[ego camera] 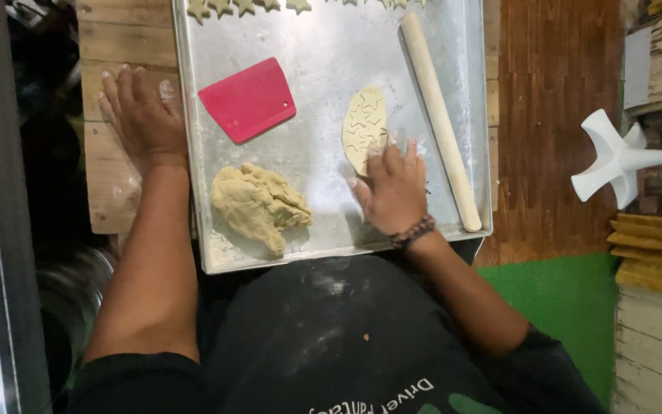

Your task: The person rolls out dough on a metal tray using a rolling pin, then uses a star-shaped cookie cutter to cut shapes from the flattened dough. The cut star shapes are placed on the tray, and the remaining dough is gathered and re-rolled.

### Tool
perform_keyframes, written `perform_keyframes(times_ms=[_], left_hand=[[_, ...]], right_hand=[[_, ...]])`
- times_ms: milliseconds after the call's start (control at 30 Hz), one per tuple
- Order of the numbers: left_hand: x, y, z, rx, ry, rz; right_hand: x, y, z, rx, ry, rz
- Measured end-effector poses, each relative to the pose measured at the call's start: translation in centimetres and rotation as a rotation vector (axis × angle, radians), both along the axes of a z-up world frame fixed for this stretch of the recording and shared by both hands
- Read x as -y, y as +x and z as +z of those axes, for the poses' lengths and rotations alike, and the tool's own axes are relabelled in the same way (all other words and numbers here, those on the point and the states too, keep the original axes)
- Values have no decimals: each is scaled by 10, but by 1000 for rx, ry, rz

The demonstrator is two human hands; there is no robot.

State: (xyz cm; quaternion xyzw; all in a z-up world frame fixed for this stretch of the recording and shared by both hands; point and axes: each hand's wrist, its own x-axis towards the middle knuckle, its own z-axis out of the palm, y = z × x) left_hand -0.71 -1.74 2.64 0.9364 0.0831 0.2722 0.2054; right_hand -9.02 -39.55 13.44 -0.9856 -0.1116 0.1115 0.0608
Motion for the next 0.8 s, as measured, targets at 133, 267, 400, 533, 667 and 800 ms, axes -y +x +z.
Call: perform_keyframes(times_ms=[133,267,400,533,667,800], left_hand=[[-4,-6,-8,13,3,12],[2,7,1,6,-9,12],[2,-1,-1,-10,2,23],[0,-4,-4,10,33,6],[0,3,-8,11,13,16],[-2,0,-10,-28,27,19]], right_hand=[[1,-7,-36,210,1,-7],[2,12,-12,228,47,8],[1,1,-27,197,81,28],[3,-7,-26,234,-31,19],[8,-5,-31,269,-70,33],[9,-3,-35,227,-51,6]])
